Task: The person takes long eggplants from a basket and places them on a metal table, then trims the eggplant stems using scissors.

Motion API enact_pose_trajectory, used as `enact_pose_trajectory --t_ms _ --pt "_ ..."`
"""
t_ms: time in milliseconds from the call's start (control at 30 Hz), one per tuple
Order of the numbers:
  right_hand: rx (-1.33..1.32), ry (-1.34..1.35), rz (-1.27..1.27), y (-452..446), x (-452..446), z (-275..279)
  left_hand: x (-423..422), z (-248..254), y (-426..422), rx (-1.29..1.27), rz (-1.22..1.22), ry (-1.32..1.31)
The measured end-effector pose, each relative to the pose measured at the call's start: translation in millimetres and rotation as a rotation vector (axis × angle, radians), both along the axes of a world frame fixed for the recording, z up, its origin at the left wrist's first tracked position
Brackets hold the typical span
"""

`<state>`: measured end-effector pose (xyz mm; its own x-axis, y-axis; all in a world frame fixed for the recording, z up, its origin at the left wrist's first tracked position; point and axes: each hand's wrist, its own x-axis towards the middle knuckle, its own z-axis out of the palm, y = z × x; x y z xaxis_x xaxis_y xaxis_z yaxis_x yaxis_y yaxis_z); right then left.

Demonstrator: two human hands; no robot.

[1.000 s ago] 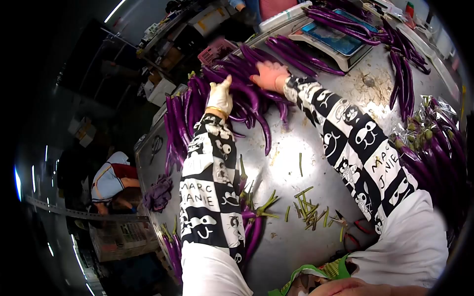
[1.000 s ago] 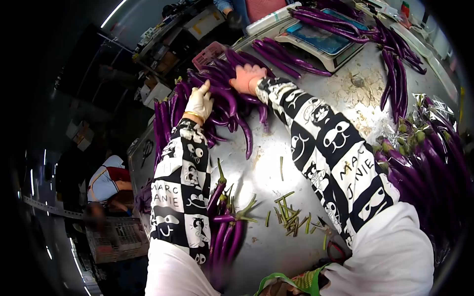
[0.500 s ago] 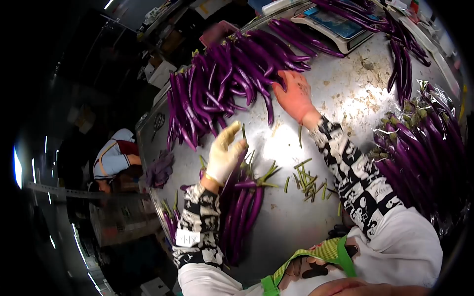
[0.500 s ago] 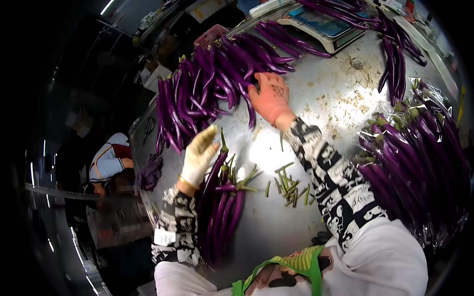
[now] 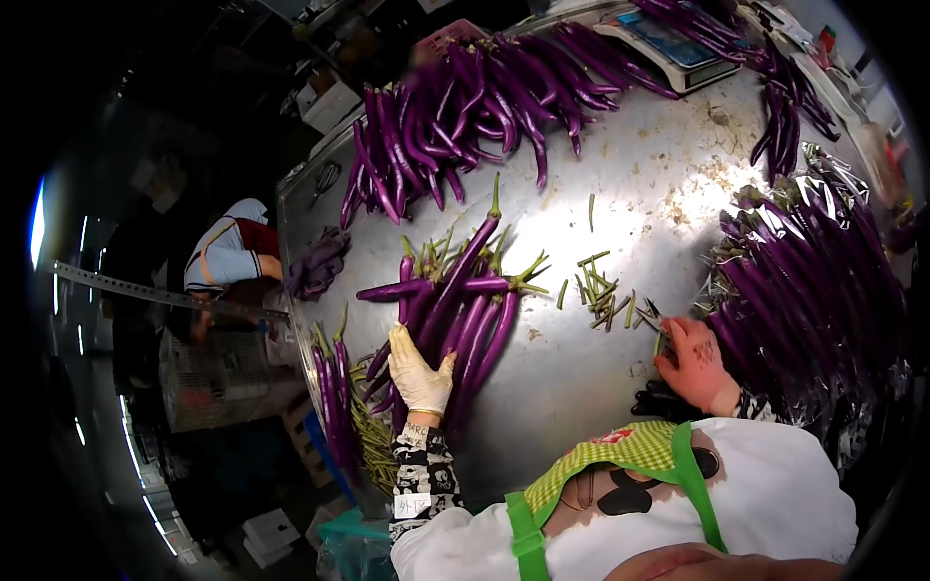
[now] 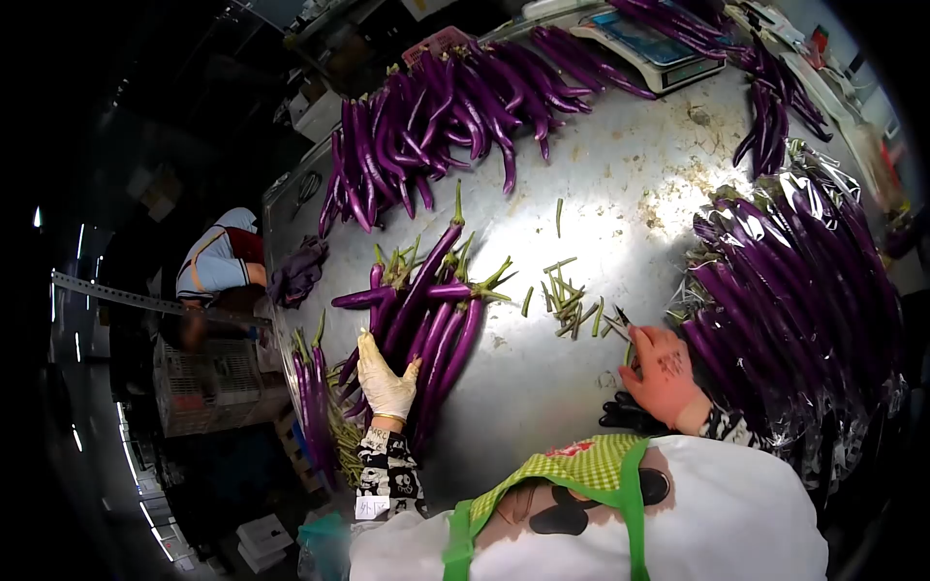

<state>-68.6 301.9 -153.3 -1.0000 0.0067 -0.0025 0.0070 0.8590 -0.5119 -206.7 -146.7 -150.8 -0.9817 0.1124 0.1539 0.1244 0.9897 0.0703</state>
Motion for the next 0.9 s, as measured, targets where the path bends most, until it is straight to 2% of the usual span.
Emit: enact_pose_trajectory --t_ms 67,100,167,200,367,433,567,667,800,833,900 --pt "0.144 -0.096 -0.039 6.2 28.3 0.1 -6.0 12.2 6.8 0.004 0.036 0.017" --pt "0.205 -0.134 -0.054 8.2 39.8 -6.0 -9.2 15.0 10.7 0.004 0.051 0.118" --pt "0.276 -0.169 -0.055 13.5 51.3 -13.3 -21.4 6.4 -0.1 -0.042 0.114 0.100" --pt "0.283 -0.166 -0.041 15.2 54.9 -15.9 -25.0 8.2 -2.0 -0.049 0.007 0.210" --pt "0.231 -0.058 -0.094 25.7 61.1 -43.4 -3.3 11.2 5.3 0.010 -0.084 0.124" --pt "0.273 -0.111 -0.096 20.1 61.1 -39.3 1.7 10.6 4.7 0.019 -0.264 0.239" --pt "0.283 -0.148 -0.104 19.2 55.1 -41.5 10.8 11.7 6.9 -0.141 -0.273 0.175" --pt "0.239 -0.169 -0.113 26.1 51.2 -49.7 5.3 10.9 3.7 -0.046 -0.412 0.202" --pt "0.218 -0.294 -0.088 30.3 46.8 -33.1 27.9 71.6 60.0 -0.141 -0.468 0.254" --pt "0.197 -0.275 -0.089 30.6 47.2 -34.3 36.3 88.2 75.6 -0.207 -0.447 0.181" --pt "0.158 -0.232 -0.090 30.7 45.2 -33.1 47.7 90.8 91.6 -0.207 -0.469 0.144"
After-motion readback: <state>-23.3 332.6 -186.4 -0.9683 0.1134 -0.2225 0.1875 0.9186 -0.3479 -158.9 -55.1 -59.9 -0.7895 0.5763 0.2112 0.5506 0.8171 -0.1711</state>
